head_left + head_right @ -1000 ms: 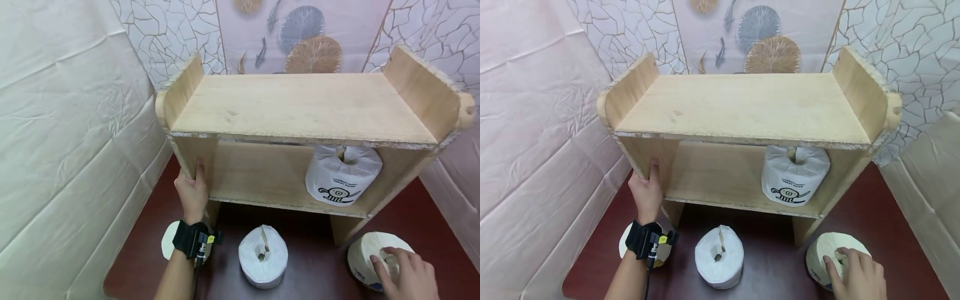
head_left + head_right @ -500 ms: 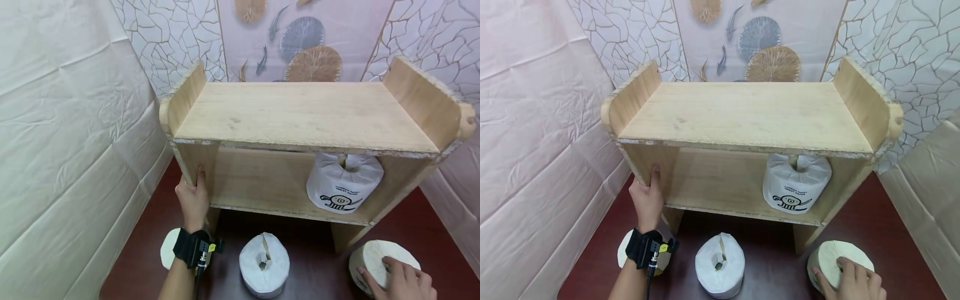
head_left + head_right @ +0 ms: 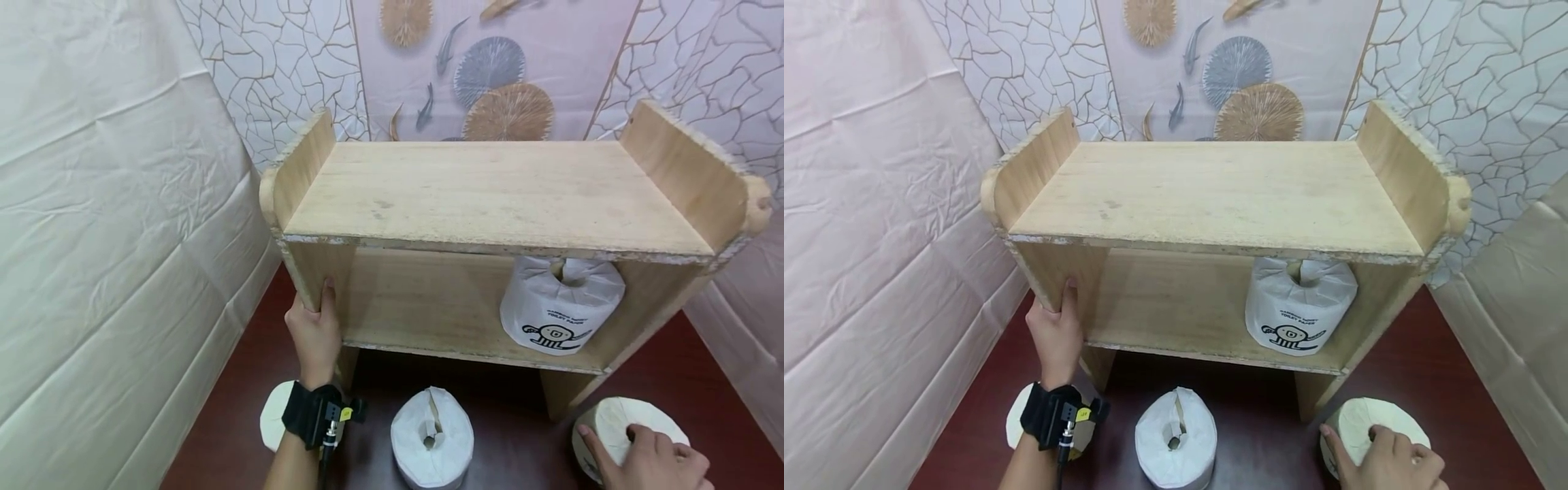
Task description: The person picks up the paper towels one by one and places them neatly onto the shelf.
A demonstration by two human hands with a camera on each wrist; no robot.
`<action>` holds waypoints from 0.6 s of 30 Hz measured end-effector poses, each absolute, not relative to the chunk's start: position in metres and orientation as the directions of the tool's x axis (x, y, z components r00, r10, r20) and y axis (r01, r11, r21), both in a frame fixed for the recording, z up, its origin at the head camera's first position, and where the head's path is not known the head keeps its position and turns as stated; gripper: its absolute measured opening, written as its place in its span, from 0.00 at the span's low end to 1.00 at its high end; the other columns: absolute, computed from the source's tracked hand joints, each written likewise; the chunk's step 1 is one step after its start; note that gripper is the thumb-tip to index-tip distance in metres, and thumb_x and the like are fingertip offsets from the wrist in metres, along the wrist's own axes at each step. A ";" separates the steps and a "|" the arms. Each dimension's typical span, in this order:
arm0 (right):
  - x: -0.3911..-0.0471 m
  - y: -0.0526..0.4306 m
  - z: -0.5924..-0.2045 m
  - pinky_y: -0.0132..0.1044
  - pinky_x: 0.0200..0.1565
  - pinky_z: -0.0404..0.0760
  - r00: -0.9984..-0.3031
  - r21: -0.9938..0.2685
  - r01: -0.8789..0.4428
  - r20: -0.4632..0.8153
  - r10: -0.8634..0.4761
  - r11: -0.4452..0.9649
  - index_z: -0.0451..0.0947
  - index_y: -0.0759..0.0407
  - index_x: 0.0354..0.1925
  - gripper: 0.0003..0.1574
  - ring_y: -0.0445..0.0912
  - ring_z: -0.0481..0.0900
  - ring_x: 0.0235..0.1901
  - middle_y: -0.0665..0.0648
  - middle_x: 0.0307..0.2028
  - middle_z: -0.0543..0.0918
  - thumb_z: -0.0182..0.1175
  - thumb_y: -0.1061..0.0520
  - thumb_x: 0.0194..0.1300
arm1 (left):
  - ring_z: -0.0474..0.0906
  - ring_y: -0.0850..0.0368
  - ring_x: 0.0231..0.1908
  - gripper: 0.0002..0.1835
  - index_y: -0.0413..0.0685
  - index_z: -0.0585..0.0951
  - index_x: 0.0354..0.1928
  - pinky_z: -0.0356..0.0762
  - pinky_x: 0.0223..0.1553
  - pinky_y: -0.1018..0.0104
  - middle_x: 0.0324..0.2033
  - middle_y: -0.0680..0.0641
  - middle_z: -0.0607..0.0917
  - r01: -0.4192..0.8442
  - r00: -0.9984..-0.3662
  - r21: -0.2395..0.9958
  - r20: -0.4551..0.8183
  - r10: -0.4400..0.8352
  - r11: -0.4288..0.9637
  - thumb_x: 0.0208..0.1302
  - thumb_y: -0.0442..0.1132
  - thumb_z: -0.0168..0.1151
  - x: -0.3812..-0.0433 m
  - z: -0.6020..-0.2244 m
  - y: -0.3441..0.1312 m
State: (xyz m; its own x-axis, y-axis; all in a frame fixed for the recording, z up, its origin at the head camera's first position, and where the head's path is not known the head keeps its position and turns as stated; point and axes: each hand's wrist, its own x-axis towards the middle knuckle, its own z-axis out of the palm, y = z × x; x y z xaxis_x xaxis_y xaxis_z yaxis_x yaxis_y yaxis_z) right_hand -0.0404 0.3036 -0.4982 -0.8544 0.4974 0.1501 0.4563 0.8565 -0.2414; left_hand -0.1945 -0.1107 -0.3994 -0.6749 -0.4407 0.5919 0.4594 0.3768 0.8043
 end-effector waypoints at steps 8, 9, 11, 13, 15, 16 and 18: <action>-0.040 0.297 -0.498 0.73 0.52 0.64 -0.808 -0.300 0.487 0.203 0.553 0.821 0.73 0.78 0.43 0.63 0.80 0.63 0.52 0.79 0.37 0.77 0.58 0.15 0.59 | 0.90 0.44 0.40 0.19 0.34 0.84 0.55 0.84 0.38 0.61 0.43 0.37 0.91 0.449 -0.694 0.818 0.573 -0.436 0.359 0.77 0.45 0.64 -0.196 -0.398 -0.110; -0.041 0.297 -0.497 0.73 0.52 0.63 -0.809 -0.299 0.495 0.186 0.558 0.816 0.73 0.78 0.43 0.62 0.80 0.62 0.53 0.80 0.39 0.77 0.59 0.16 0.59 | 0.90 0.44 0.40 0.19 0.34 0.84 0.55 0.85 0.38 0.56 0.43 0.37 0.91 0.451 -0.695 0.818 0.573 -0.435 0.357 0.77 0.45 0.64 -0.196 -0.397 -0.109; -0.042 0.297 -0.496 0.73 0.53 0.63 -0.814 -0.291 0.508 0.148 0.562 0.811 0.73 0.78 0.45 0.60 0.80 0.62 0.54 0.79 0.41 0.76 0.60 0.18 0.60 | 0.90 0.45 0.41 0.19 0.34 0.84 0.56 0.85 0.38 0.49 0.44 0.36 0.91 0.449 -0.691 0.816 0.575 -0.438 0.363 0.77 0.45 0.65 -0.197 -0.396 -0.109; -0.043 0.298 -0.497 0.73 0.53 0.62 -0.819 -0.296 0.510 0.119 0.561 0.807 0.73 0.78 0.46 0.58 0.80 0.61 0.55 0.80 0.43 0.76 0.61 0.21 0.62 | 0.89 0.46 0.41 0.19 0.34 0.84 0.55 0.84 0.39 0.47 0.44 0.37 0.91 0.444 -0.687 0.816 0.576 -0.444 0.371 0.76 0.44 0.65 -0.198 -0.396 -0.109; -0.043 0.298 -0.498 0.74 0.53 0.61 -0.822 -0.305 0.510 0.101 0.560 0.804 0.72 0.79 0.46 0.54 0.80 0.60 0.56 0.80 0.44 0.75 0.62 0.25 0.64 | 0.89 0.48 0.40 0.19 0.33 0.84 0.55 0.84 0.39 0.49 0.43 0.37 0.91 0.433 -0.685 0.817 0.572 -0.451 0.380 0.76 0.45 0.66 -0.197 -0.396 -0.110; -0.042 0.298 -0.499 0.74 0.53 0.61 -0.825 -0.308 0.503 0.107 0.555 0.807 0.72 0.79 0.45 0.53 0.80 0.60 0.56 0.80 0.44 0.75 0.62 0.26 0.65 | 0.88 0.49 0.40 0.20 0.33 0.84 0.54 0.83 0.39 0.50 0.43 0.36 0.91 0.426 -0.685 0.818 0.570 -0.453 0.386 0.76 0.45 0.66 -0.197 -0.397 -0.110; -0.041 0.298 -0.501 0.75 0.52 0.60 -0.828 -0.316 0.491 0.120 0.548 0.812 0.72 0.79 0.44 0.49 0.81 0.60 0.55 0.80 0.43 0.75 0.63 0.30 0.66 | 0.88 0.48 0.39 0.21 0.33 0.84 0.55 0.83 0.38 0.50 0.43 0.36 0.91 0.415 -0.690 0.824 0.561 -0.457 0.385 0.76 0.46 0.65 -0.195 -0.399 -0.110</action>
